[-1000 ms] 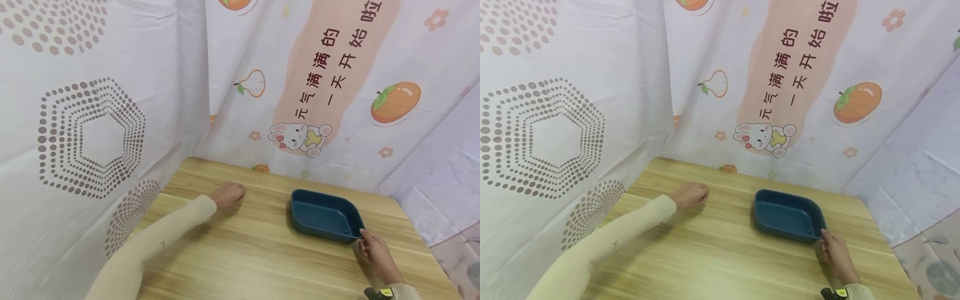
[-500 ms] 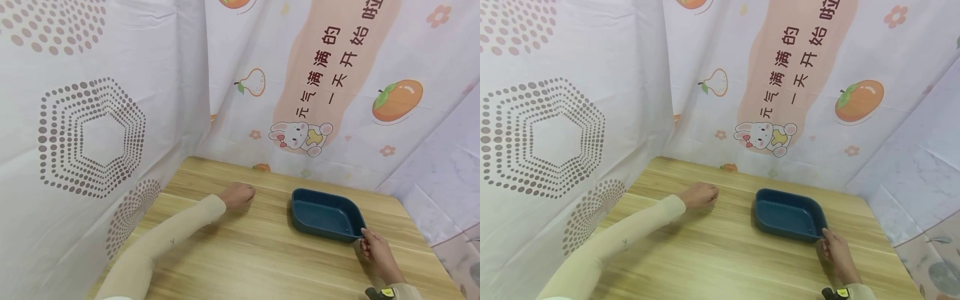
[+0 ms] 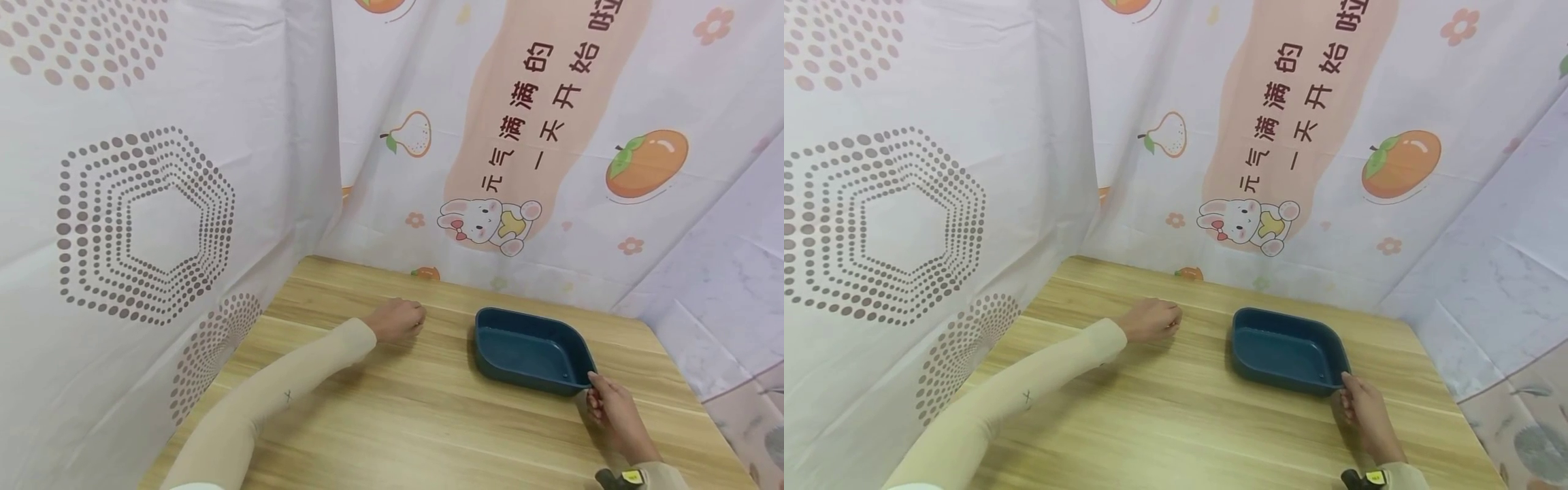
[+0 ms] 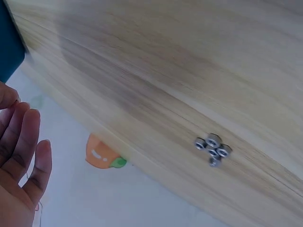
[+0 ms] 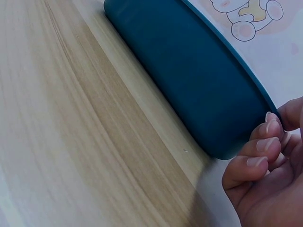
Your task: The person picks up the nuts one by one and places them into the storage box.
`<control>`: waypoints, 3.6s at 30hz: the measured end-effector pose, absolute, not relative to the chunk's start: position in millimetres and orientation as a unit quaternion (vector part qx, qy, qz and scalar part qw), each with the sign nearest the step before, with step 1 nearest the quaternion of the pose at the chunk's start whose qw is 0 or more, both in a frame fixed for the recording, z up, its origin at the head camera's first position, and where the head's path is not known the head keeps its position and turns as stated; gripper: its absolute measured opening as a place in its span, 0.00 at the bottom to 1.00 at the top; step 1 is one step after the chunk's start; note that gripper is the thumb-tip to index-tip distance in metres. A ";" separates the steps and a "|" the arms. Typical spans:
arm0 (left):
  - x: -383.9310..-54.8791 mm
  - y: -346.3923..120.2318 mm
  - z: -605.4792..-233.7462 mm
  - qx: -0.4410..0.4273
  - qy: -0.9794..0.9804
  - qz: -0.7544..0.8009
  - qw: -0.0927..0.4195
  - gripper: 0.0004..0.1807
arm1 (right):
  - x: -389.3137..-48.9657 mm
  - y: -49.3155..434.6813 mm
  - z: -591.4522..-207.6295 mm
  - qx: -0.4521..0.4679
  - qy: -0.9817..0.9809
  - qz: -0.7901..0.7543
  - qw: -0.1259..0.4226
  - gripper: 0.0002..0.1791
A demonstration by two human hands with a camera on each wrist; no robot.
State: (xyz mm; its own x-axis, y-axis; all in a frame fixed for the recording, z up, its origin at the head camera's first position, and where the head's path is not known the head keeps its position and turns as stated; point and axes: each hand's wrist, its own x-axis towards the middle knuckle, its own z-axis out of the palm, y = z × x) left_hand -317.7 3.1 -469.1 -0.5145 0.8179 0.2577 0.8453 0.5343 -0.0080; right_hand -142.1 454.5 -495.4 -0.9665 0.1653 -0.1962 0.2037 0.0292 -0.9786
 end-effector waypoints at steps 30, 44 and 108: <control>-312.9 40.0 -457.9 -0.491 -0.861 -0.059 0.118 0.05 | -143.5 456.6 -499.7 0.129 0.717 -0.685 0.013 0.24; -315.1 64.3 -459.7 -0.492 -0.859 -0.074 0.118 0.06 | -144.6 457.5 -500.4 0.133 0.715 -0.687 0.000 0.24; -303.3 122.9 -466.0 -0.513 -0.847 -0.086 0.114 0.08 | -145.4 453.6 -498.6 0.132 0.720 -0.681 -0.008 0.24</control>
